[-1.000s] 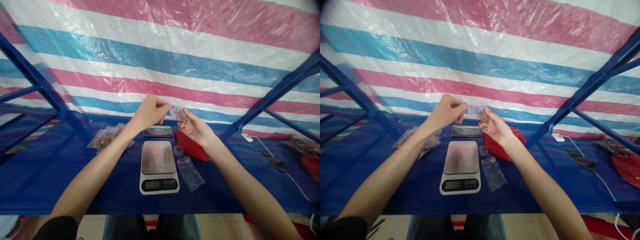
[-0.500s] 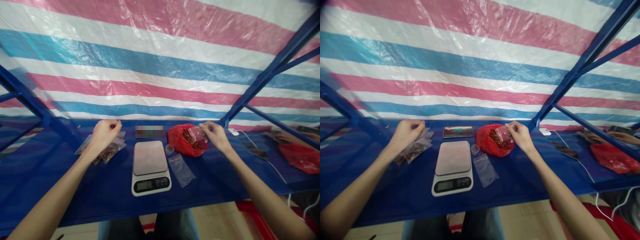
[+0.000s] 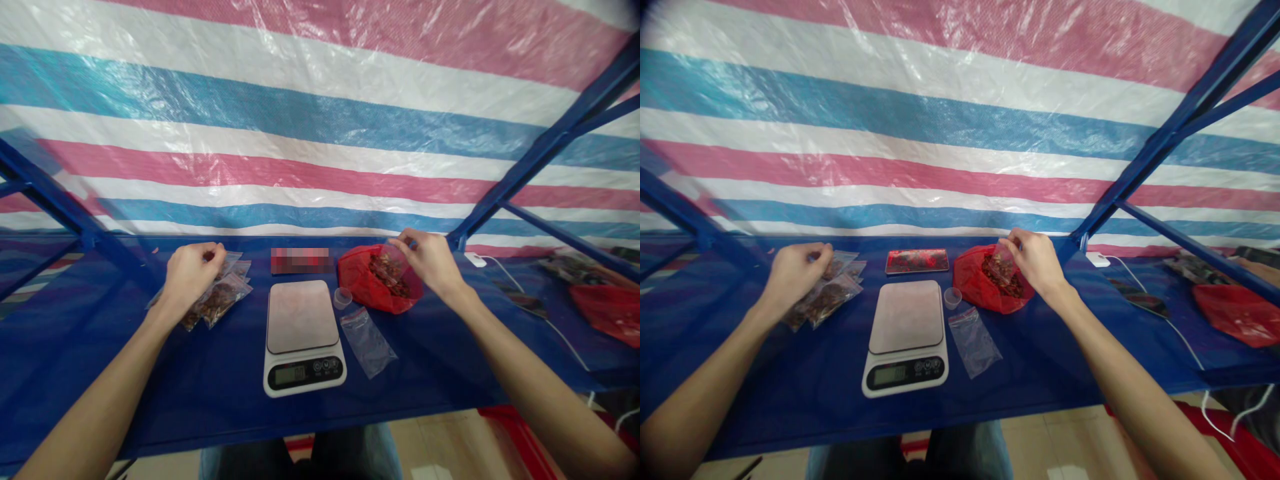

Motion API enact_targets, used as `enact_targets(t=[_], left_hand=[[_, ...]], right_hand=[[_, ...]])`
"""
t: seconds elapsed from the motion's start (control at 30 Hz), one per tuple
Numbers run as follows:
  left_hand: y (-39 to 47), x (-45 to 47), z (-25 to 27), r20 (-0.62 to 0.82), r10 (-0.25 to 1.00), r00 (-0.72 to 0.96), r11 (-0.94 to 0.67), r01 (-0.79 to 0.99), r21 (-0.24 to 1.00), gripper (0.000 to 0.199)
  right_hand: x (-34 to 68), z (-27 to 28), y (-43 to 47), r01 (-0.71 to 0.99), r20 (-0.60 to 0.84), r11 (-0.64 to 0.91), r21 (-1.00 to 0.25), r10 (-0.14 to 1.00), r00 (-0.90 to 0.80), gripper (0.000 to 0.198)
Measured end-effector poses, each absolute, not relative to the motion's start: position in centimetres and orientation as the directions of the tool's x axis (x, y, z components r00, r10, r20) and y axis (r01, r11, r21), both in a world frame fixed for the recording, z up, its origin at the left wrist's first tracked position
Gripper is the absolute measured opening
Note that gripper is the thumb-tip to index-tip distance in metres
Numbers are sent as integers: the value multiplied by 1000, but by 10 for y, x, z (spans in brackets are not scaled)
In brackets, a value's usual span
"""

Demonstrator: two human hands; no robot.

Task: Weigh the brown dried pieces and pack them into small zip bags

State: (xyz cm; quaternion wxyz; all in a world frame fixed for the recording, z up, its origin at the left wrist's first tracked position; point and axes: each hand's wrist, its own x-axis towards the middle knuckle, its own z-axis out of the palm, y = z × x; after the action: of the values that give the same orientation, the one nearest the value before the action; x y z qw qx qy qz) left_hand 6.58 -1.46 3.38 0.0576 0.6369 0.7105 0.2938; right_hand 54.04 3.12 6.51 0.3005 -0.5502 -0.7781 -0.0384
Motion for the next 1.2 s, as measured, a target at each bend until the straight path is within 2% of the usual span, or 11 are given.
enact_targets(t=[0.1,0.27,0.43,0.57,0.87,0.97,1.07,1.13,1.2], left_hand=[[-17,68,36,292,932,-213,61,888,455,44],[-16,68,38,278,934,-223,89,901,424,44],[-15,67,36,283,935,-212,81,907,413,45],[-15,66,34,301,931,-209,78,916,394,46],[-16,66,32,337,921,-194,64,931,360,46],[-18,67,33,347,916,-203,67,928,366,44],[-18,66,34,357,914,-194,55,930,364,44],[-17,65,34,343,921,-185,54,933,356,44],[-16,63,35,308,938,-159,49,940,337,44]], right_hand=[[542,59,33,879,481,378,-289,852,-209,43],[552,45,38,846,296,363,-391,920,-258,36],[553,46,40,860,368,336,-384,910,-191,39],[549,52,41,850,425,380,-365,880,-211,28],[553,70,30,918,415,286,-275,897,-155,18],[546,80,-2,856,533,430,-288,814,-229,25],[534,76,-54,761,608,621,-190,683,-405,34],[527,60,-90,666,553,742,-80,588,-590,59],[521,35,-117,609,456,793,6,540,-708,70]])
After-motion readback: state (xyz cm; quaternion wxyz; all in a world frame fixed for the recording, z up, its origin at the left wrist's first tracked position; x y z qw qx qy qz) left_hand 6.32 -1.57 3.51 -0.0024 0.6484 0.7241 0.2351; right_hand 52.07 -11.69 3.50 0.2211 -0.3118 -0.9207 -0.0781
